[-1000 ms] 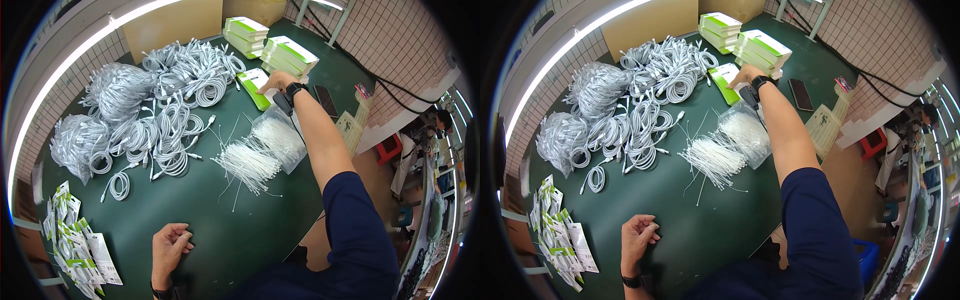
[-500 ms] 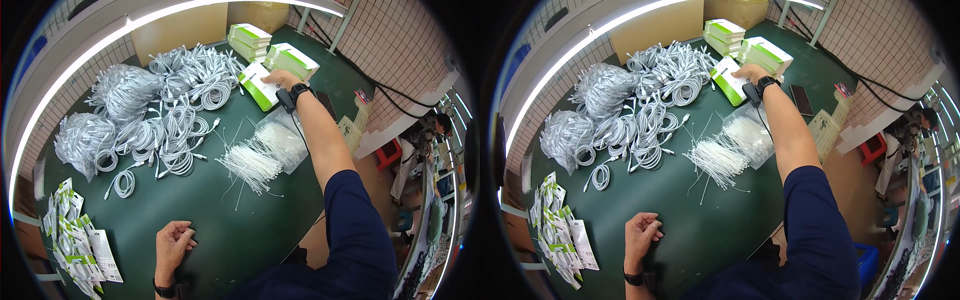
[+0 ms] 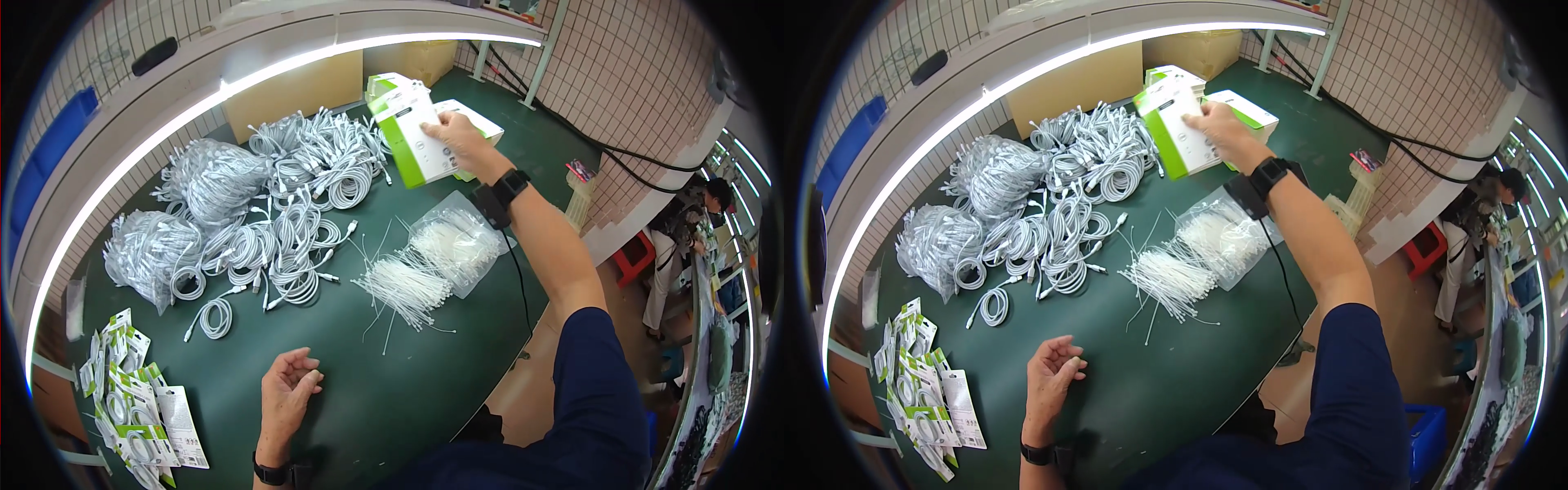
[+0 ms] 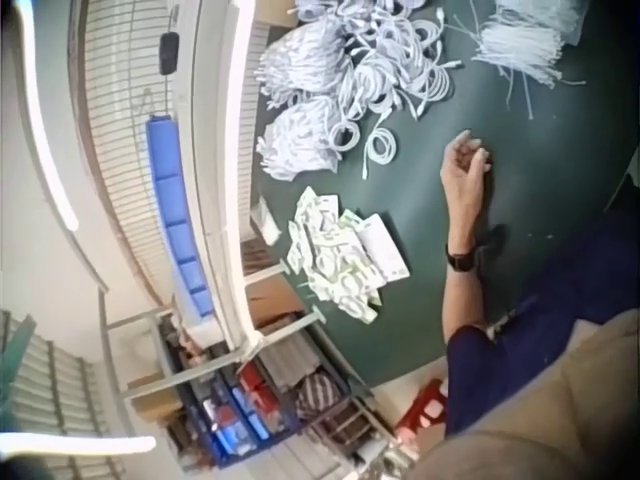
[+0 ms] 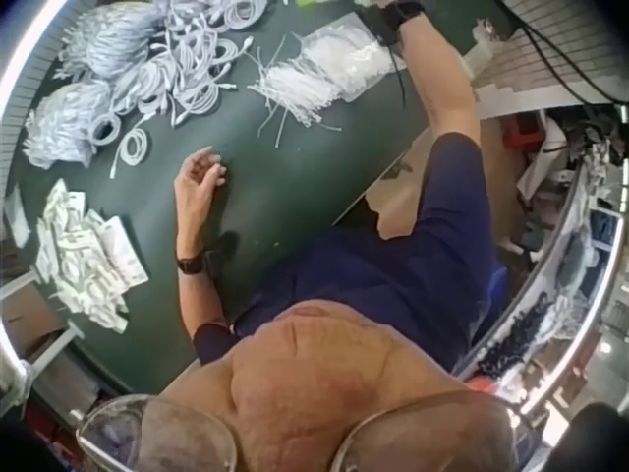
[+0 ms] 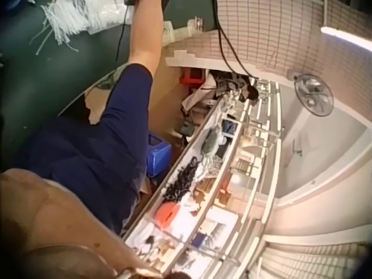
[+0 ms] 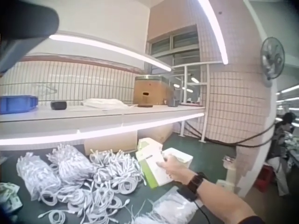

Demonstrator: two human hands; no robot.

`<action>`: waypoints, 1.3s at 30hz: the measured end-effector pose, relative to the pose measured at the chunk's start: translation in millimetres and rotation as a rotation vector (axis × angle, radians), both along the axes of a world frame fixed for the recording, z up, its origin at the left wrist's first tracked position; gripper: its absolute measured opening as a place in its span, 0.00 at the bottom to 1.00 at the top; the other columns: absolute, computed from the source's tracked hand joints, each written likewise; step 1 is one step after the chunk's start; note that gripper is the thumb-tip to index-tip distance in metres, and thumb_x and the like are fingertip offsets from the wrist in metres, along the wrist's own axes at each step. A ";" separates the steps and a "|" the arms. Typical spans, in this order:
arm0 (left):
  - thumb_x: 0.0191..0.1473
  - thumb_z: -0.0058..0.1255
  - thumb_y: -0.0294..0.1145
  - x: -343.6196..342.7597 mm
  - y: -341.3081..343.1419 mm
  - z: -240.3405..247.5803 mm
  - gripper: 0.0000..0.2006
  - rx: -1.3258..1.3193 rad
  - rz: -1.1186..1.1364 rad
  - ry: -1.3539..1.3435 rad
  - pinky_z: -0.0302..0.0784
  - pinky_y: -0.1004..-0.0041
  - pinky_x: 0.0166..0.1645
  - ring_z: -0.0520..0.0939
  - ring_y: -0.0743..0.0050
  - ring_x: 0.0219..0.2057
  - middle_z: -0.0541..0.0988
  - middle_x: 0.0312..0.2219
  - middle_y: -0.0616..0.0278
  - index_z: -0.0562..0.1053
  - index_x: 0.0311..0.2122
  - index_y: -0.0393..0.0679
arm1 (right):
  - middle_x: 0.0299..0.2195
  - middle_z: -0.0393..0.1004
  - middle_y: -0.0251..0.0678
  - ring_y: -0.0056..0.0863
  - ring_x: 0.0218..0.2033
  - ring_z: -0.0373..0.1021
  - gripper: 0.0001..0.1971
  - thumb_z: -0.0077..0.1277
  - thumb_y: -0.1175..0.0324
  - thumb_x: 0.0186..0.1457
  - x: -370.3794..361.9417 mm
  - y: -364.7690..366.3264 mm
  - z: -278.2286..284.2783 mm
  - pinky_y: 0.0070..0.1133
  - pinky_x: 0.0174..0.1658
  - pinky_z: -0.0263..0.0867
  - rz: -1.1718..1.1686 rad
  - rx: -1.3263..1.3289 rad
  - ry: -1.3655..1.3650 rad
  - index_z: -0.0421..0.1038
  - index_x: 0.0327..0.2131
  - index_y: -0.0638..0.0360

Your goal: The person packages a USB cable by placing it onto a card, threading a zip tie through the holes, and pulling it tight. They repeat this process with another cable and card before stacking the finished packages and setting them aside.

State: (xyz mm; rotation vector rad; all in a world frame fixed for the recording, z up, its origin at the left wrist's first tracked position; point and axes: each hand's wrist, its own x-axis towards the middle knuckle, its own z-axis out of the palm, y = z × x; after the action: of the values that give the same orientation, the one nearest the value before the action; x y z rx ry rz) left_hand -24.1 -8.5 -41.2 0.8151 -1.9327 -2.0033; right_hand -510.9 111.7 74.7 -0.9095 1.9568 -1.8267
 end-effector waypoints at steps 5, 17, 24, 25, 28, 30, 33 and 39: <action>0.60 0.55 0.24 -39.4 -3.2 30.3 0.27 0.182 0.054 0.245 0.80 0.70 0.51 0.80 0.69 0.49 0.75 0.53 0.51 0.62 0.62 0.34 | 0.42 0.78 0.41 0.25 0.40 0.78 0.17 0.56 0.66 0.65 139.7 -5.7 -29.9 0.23 0.44 0.76 0.313 -0.008 -0.290 0.68 0.50 0.70; 0.54 0.61 0.25 -30.4 -4.1 27.0 0.27 0.257 0.139 0.312 0.77 0.64 0.56 0.82 0.63 0.48 0.78 0.49 0.52 0.66 0.58 0.32 | 0.33 0.79 0.33 0.18 0.35 0.73 0.13 0.61 0.63 0.61 168.4 -10.7 -29.9 0.21 0.41 0.71 0.408 0.153 0.295 0.74 0.39 0.64; 0.49 0.62 0.20 14.3 -19.0 28.7 0.24 0.242 0.016 -0.013 0.80 0.66 0.53 0.85 0.64 0.42 0.83 0.43 0.52 0.71 0.53 0.31 | 0.49 0.75 0.51 0.48 0.52 0.71 0.40 0.65 0.45 0.49 -83.2 28.1 3.2 0.39 0.55 0.67 -0.567 0.731 0.989 0.66 0.60 0.58; 0.47 0.63 0.20 19.3 -21.1 24.0 0.26 0.199 -0.035 -0.100 0.80 0.66 0.53 0.85 0.64 0.43 0.83 0.44 0.53 0.71 0.53 0.31 | 0.53 0.73 0.50 0.52 0.56 0.68 0.45 0.65 0.41 0.45 -96.4 33.1 6.1 0.41 0.58 0.64 -0.575 0.890 0.893 0.64 0.61 0.55; 0.44 0.65 0.20 35.0 -28.9 16.0 0.28 0.112 -0.123 -0.285 0.80 0.66 0.54 0.85 0.66 0.44 0.83 0.45 0.54 0.71 0.54 0.31 | 0.58 0.70 0.51 0.54 0.61 0.64 0.53 0.66 0.34 0.39 -119.9 32.1 9.8 0.42 0.62 0.62 -0.500 1.123 0.706 0.60 0.66 0.50; 0.44 0.66 0.19 39.0 -29.4 17.5 0.29 0.139 -0.143 -0.304 0.80 0.66 0.53 0.85 0.66 0.44 0.83 0.45 0.54 0.72 0.54 0.31 | 0.61 0.67 0.52 0.53 0.63 0.62 0.60 0.64 0.30 0.35 -133.4 28.2 6.8 0.41 0.63 0.62 -0.345 1.280 0.529 0.53 0.70 0.46; 0.44 0.66 0.18 35.8 -33.6 19.8 0.28 0.148 -0.152 -0.345 0.80 0.66 0.53 0.85 0.66 0.43 0.83 0.45 0.53 0.72 0.53 0.30 | 0.64 0.64 0.51 0.53 0.66 0.59 0.61 0.65 0.30 0.34 -146.1 23.7 7.7 0.42 0.64 0.61 -0.276 1.245 0.502 0.53 0.70 0.46; 0.44 0.68 0.18 30.2 -44.0 29.2 0.29 0.117 -0.165 -0.469 0.81 0.66 0.52 0.86 0.66 0.42 0.83 0.44 0.54 0.72 0.53 0.30 | 0.64 0.64 0.52 0.52 0.66 0.59 0.62 0.66 0.31 0.32 -153.0 15.7 1.4 0.42 0.64 0.61 -0.282 1.243 0.516 0.54 0.70 0.47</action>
State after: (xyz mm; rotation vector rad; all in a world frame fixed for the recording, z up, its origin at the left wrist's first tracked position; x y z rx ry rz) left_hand 6.1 -52.5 -12.1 1.2909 -2.2007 -2.1869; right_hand -664.0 127.4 76.0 -0.6625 2.9501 -0.1385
